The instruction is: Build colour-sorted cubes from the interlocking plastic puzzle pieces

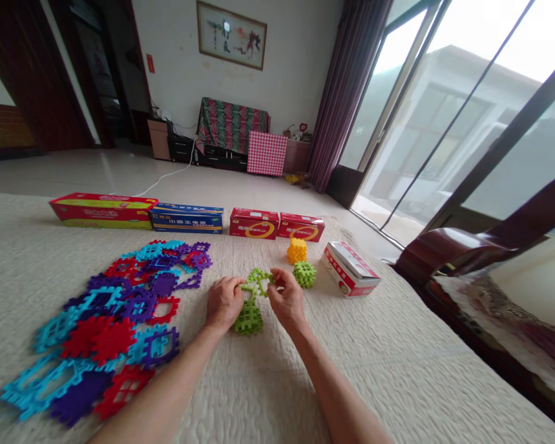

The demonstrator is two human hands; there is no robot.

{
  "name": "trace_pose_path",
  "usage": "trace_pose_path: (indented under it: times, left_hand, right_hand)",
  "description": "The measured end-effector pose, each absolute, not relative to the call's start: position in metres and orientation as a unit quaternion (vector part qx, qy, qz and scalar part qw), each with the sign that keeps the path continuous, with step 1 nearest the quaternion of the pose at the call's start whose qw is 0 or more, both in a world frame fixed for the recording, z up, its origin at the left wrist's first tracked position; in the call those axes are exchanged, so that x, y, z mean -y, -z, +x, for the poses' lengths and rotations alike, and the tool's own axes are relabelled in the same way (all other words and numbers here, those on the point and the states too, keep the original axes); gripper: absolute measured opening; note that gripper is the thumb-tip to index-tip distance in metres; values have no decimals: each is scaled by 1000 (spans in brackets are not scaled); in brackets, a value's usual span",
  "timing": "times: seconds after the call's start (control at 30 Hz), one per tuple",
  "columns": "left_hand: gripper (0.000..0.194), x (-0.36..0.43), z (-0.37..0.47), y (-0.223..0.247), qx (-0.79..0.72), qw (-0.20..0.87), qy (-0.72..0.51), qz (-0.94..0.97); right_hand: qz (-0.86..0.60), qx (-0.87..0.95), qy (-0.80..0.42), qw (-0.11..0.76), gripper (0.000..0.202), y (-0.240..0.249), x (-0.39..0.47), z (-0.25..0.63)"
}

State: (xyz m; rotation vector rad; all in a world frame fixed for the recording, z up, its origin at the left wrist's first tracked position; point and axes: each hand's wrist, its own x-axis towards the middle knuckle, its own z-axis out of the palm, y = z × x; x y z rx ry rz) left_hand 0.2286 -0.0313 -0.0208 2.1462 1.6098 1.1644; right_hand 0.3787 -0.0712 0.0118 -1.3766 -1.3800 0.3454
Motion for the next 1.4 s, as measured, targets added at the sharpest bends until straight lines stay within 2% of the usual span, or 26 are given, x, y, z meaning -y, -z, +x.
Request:
trace_pose_path:
  times: [0.07,0.13,0.23,0.33,0.53,0.67,0.8,0.97,1.1,1.3,1.4]
  left_hand:
    - [33,31,229,22,-547,109,-393,731]
    - [33,31,229,22,-547,106,-394,731]
    - [33,33,229,19,-548,102,-400,727]
    - [32,34,229,18,-550,105,-400,726]
    - [32,33,230,20,-550,99,-397,728]
    - [32,33,230,20,-553,96,-395,728]
    - [32,33,230,19,-554,96,-394,727]
    - [33,33,229,19,-551,95,-394,730]
    - [32,33,230,20,-553,100,-392,728]
    - [32,33,230,20,-556,108,-387,728]
    - [33,34,230,17,-558,111,-382,728]
  right_hand:
    - [-605,626,-24,492,27,-16,74,385]
    - [-607,675,21,419,30,-20,78,389]
    - [-598,718,-40,353,38,-26,83,395]
    - [-577,742,-93,328,47,-31,83,403]
    - [-514,816,-96,246,65,-22,81,411]
    - [-500,839,-88,197,69,-22,83,408]
    - [-519,827,-90,196,63,-29,90,406]
    - [-608,763,-46,214,50,-29,94,398]
    - [-601,772,-58,201,37,-27,94,397]
    - [-526,817,-100,214,60,-25,94,411]
    - [-578,784,-70,217,56,-24,98,407]
